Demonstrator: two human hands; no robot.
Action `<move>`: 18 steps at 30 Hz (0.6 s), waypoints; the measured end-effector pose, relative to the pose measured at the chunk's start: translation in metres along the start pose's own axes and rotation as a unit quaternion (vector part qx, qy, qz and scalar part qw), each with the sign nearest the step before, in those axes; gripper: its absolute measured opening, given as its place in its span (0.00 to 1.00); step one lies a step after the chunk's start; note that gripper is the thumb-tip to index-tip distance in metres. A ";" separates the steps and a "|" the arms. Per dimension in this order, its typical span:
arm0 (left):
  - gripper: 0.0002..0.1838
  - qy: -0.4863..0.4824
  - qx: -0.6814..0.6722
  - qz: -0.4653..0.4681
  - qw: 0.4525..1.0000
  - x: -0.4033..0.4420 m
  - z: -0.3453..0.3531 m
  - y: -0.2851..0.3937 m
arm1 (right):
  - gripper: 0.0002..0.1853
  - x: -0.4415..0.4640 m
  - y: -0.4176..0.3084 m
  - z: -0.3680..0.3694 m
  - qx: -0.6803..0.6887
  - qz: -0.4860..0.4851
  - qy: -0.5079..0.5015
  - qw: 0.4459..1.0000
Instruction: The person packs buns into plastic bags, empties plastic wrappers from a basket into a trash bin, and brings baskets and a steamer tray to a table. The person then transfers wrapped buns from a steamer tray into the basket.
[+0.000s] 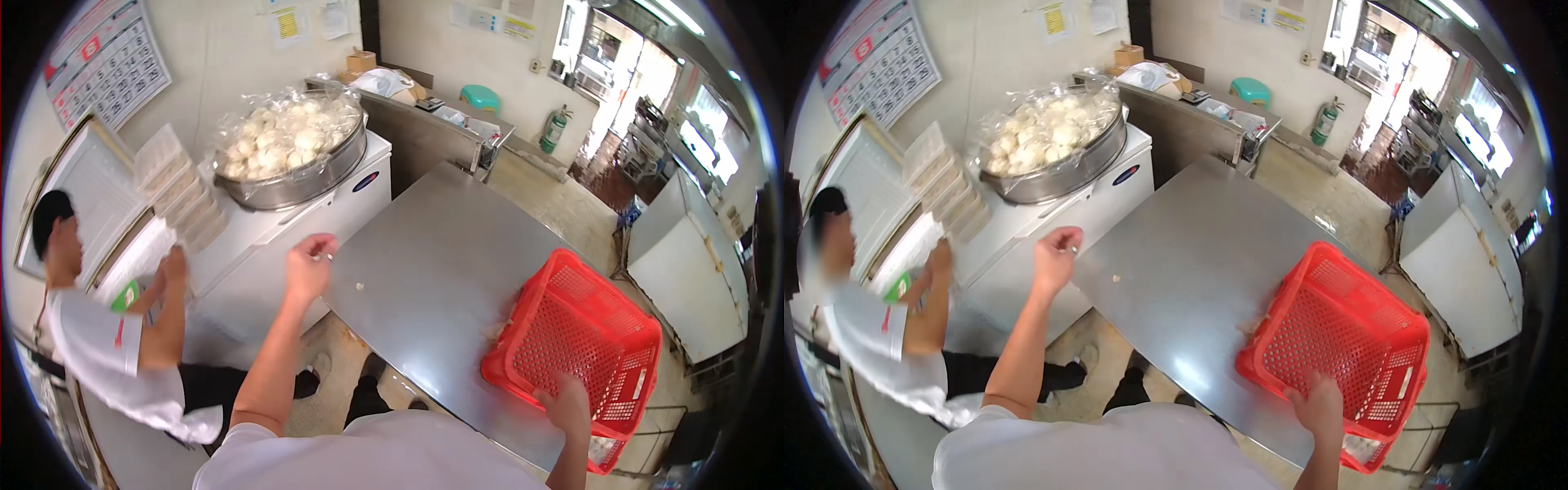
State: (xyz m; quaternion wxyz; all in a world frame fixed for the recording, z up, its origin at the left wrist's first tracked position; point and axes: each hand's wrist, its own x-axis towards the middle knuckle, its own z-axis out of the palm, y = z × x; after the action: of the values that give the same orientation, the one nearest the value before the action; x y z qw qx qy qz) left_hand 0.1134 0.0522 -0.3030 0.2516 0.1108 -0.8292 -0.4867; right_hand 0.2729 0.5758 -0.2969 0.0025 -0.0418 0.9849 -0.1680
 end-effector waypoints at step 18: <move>0.27 0.183 -0.137 -0.311 0.922 0.284 -0.150 -0.205 | 0.32 0.543 -0.446 0.127 0.600 0.095 -0.245 0.755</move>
State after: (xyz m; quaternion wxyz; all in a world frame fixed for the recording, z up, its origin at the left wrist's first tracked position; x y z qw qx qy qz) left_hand -0.0610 -0.2852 -0.3322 0.2471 0.4147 -0.6176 -0.6209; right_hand -0.2291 0.0694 -0.2640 0.2846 0.0225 0.6465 -0.7075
